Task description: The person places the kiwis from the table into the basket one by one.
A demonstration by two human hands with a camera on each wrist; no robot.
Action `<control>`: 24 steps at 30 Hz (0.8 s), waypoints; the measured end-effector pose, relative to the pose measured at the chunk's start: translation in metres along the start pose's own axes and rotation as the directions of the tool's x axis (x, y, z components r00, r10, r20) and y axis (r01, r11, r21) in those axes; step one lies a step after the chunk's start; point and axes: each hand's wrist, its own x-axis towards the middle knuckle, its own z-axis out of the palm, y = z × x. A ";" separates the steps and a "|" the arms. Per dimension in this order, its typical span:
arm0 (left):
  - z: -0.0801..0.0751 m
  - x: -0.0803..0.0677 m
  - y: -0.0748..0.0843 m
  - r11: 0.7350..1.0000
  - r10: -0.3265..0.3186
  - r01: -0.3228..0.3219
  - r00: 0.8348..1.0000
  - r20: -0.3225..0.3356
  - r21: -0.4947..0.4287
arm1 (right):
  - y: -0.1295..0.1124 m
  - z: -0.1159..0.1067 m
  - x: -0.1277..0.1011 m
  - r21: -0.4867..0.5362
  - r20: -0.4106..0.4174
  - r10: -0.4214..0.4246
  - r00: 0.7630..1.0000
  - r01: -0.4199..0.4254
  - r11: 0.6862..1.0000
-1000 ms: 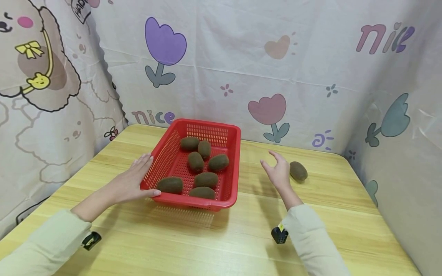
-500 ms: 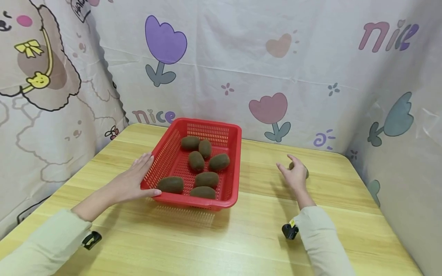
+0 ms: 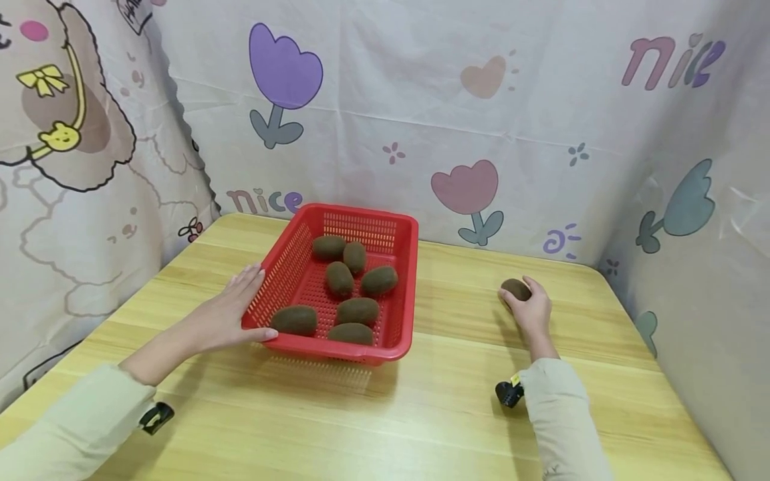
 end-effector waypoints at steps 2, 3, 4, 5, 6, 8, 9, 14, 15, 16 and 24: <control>0.001 0.000 -0.001 1.000 -0.002 0.002 1.000 0.003 -0.003 | 0.005 -0.001 0.002 -0.003 0.001 0.017 1.000 -0.017 1.000; 0.002 0.000 -0.001 1.000 -0.001 0.001 1.000 0.003 -0.003 | 0.007 -0.001 0.003 -0.006 0.000 0.019 1.000 -0.019 1.000; 0.002 0.000 -0.001 1.000 -0.005 0.005 1.000 0.005 -0.001 | 0.009 -0.002 0.003 -0.012 -0.002 0.020 1.000 -0.020 1.000; 0.002 0.000 -0.001 1.000 -0.006 0.006 1.000 0.004 -0.001 | 0.010 -0.003 0.004 -0.015 0.000 0.023 1.000 -0.023 1.000; 0.002 0.000 -0.001 1.000 -0.007 0.007 1.000 0.005 -0.001 | 0.011 -0.003 0.004 -0.018 0.001 0.027 1.000 -0.027 0.999; 0.003 0.000 -0.001 1.000 -0.011 0.011 1.000 0.003 -0.002 | 0.013 -0.004 0.004 -0.029 0.011 0.030 0.999 -0.030 0.999; 0.003 0.001 -0.001 1.000 -0.012 0.012 1.000 0.002 -0.001 | 0.014 -0.005 0.005 -0.036 0.020 0.034 0.999 -0.033 0.999; 0.003 0.001 -0.001 1.000 -0.013 0.013 1.000 0.002 0.006 | 0.017 -0.006 0.005 -0.081 0.064 0.042 0.997 -0.036 0.996; 0.002 0.000 -0.001 1.000 -0.012 0.012 1.000 0.003 0.008 | 0.018 -0.006 0.005 -0.089 0.067 0.044 0.997 -0.038 0.995; 0.002 0.000 -0.001 1.000 -0.012 0.012 1.000 0.003 0.010 | 0.018 -0.006 0.006 -0.098 0.069 0.045 0.997 -0.038 0.994; 0.002 0.001 0.000 1.000 -0.012 0.012 1.000 0.003 0.014 | 0.019 -0.006 0.004 -0.118 0.050 0.028 0.998 -0.022 0.993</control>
